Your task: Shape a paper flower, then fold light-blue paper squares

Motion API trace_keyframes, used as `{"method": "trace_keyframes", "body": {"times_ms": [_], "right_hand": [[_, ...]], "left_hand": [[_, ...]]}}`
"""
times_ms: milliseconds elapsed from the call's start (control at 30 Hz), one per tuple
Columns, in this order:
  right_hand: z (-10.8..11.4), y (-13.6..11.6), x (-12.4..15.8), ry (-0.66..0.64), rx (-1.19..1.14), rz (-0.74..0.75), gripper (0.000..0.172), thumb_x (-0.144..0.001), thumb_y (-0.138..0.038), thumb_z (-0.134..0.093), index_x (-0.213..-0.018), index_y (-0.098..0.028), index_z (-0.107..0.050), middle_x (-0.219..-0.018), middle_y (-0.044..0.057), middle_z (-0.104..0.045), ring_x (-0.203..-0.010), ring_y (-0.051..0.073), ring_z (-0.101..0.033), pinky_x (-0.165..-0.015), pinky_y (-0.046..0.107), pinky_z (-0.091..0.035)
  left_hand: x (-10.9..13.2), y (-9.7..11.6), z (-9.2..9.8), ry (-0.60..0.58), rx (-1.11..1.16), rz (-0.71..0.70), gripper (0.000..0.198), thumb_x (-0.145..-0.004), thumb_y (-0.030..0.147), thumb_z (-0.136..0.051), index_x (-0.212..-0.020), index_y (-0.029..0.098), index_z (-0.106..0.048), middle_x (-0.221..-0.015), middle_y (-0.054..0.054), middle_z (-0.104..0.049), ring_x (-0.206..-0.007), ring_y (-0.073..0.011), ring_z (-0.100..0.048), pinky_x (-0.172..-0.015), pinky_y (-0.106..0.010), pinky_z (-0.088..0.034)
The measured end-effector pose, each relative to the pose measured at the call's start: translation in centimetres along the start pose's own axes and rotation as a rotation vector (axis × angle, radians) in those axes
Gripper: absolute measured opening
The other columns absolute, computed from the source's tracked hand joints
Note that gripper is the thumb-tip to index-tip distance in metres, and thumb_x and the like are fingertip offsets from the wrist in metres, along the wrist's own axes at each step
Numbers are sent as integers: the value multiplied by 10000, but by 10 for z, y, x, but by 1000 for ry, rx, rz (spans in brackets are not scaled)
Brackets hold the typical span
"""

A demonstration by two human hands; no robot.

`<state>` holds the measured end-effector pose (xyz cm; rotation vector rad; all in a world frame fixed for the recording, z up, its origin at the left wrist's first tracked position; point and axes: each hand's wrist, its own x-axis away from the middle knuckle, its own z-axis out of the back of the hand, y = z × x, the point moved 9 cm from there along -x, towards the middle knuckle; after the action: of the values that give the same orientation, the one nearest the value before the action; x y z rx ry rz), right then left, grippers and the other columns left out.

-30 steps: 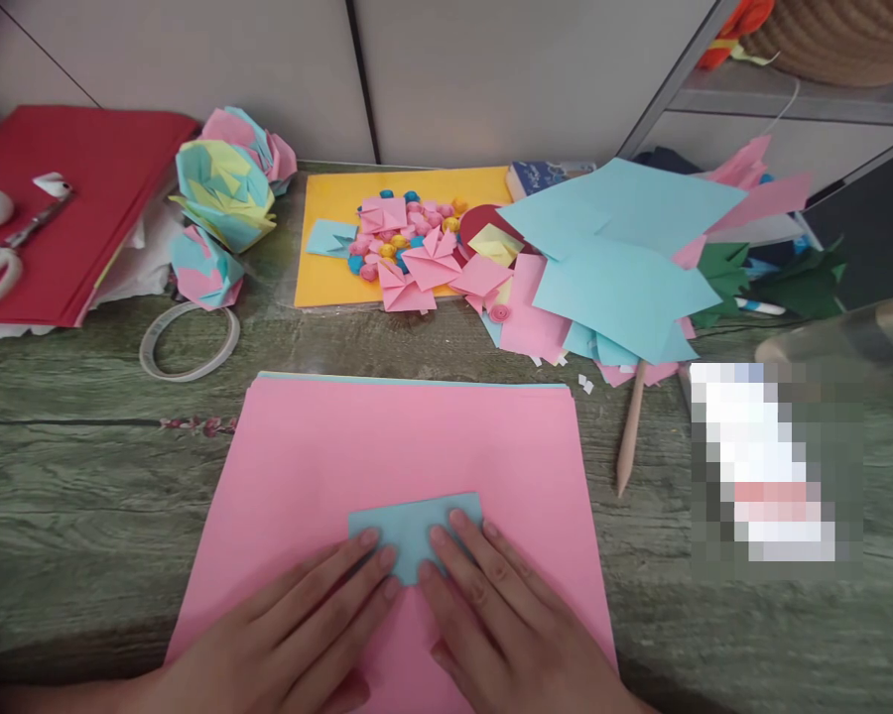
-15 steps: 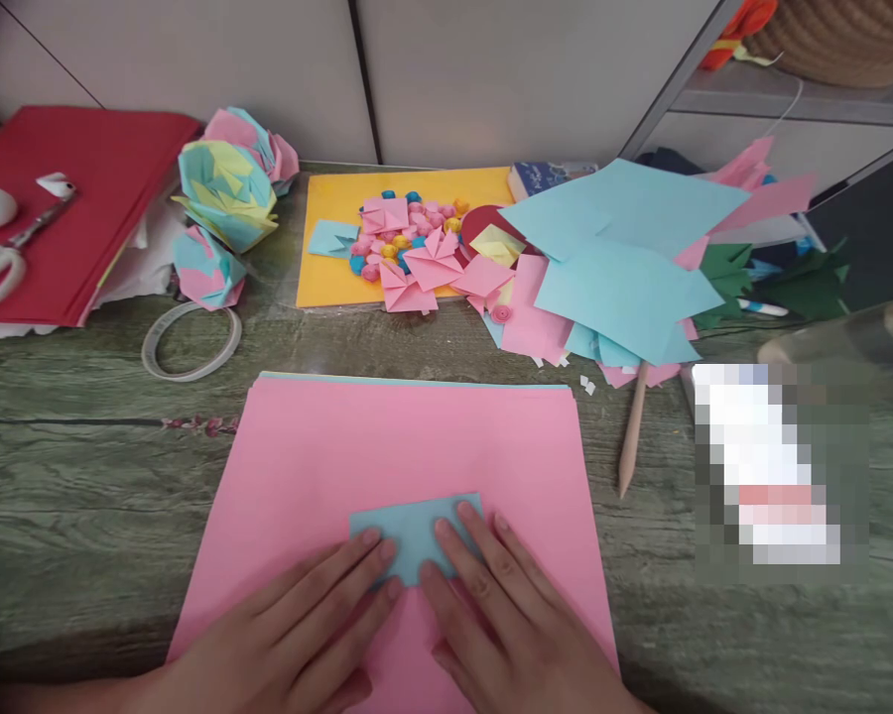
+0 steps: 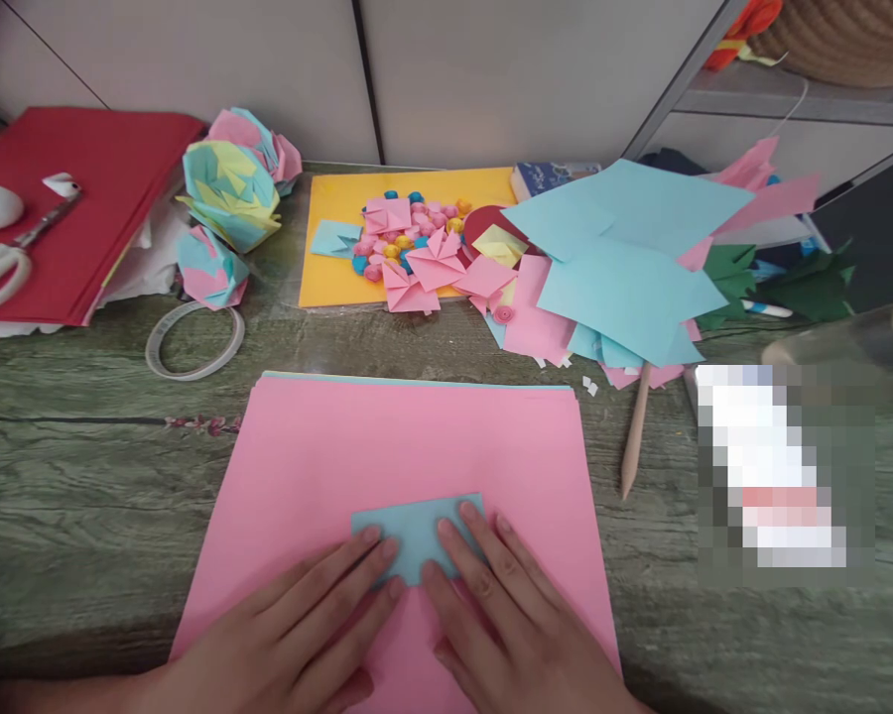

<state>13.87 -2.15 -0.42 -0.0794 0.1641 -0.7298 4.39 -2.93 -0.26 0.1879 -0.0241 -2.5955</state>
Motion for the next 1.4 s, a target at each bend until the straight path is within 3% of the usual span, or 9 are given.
{"method": "trace_keyframes", "body": {"times_ms": [1400], "right_hand": [[1,1,0,29,-22,-24,338,-808,-230,-526,-1137,-156,-551,-1273,116,-480,-1240,261,-337,-996,424,-363]], "left_hand": [[0,1,-1,-1,15,-8,463,-844,391,-452,-1222,124,-458,-1259,-113,-494,-1201,-251,-394,-987,-357,-317]]}}
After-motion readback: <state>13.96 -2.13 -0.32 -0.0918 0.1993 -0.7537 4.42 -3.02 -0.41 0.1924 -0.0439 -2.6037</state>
